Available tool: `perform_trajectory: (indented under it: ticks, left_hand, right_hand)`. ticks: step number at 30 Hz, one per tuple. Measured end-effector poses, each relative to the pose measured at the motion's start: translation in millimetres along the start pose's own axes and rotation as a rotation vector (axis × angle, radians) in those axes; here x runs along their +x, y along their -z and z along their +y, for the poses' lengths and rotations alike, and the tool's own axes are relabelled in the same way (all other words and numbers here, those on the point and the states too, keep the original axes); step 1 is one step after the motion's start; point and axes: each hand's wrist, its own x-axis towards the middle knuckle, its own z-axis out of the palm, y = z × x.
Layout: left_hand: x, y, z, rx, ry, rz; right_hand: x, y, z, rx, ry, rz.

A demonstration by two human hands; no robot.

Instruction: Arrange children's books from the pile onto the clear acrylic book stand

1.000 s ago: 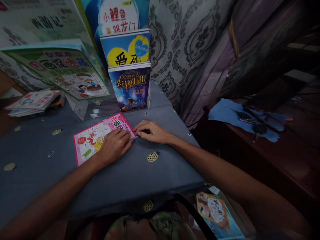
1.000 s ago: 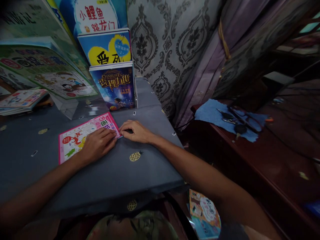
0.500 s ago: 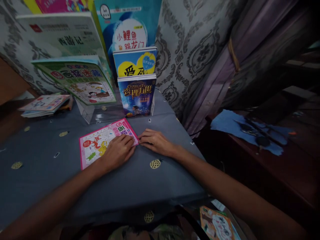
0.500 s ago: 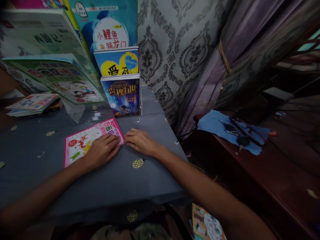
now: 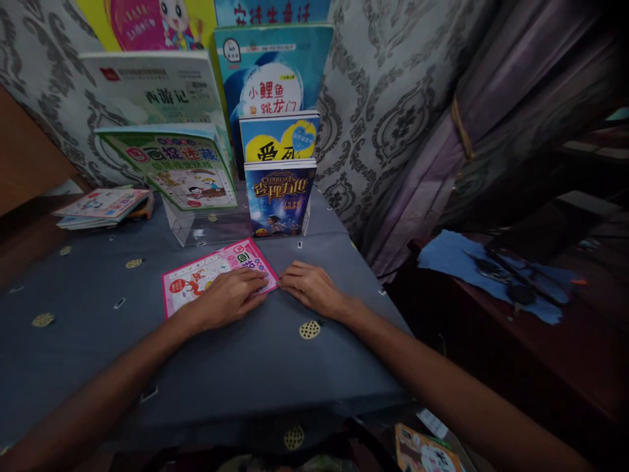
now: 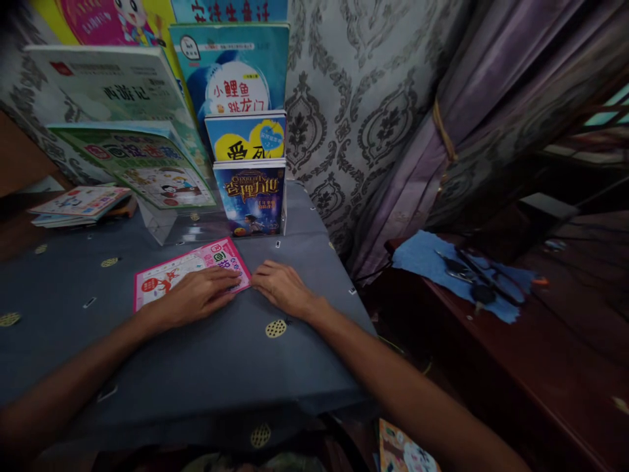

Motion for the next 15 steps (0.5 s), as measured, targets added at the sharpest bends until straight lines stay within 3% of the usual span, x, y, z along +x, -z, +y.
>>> perform_trajectory:
  ticks: [2, 7, 15]
  left_hand:
    - [-2.7, 7.6, -17.4, -0.005, 0.028, -0.037]
    - [-14.7, 20.8, -54.9, 0.239, 0.299, -0.045]
    - [-13.8, 23.1, -44.9, 0.337, 0.398, -0.160]
  right_hand:
    - [-0.3, -1.6, 0.3, 0.007, -0.002, 0.002]
    - [-0.7, -3.6, 0.6, -0.007, 0.003, 0.002]
    - [-0.4, -1.6, -1.9, 0.006, 0.003, 0.020]
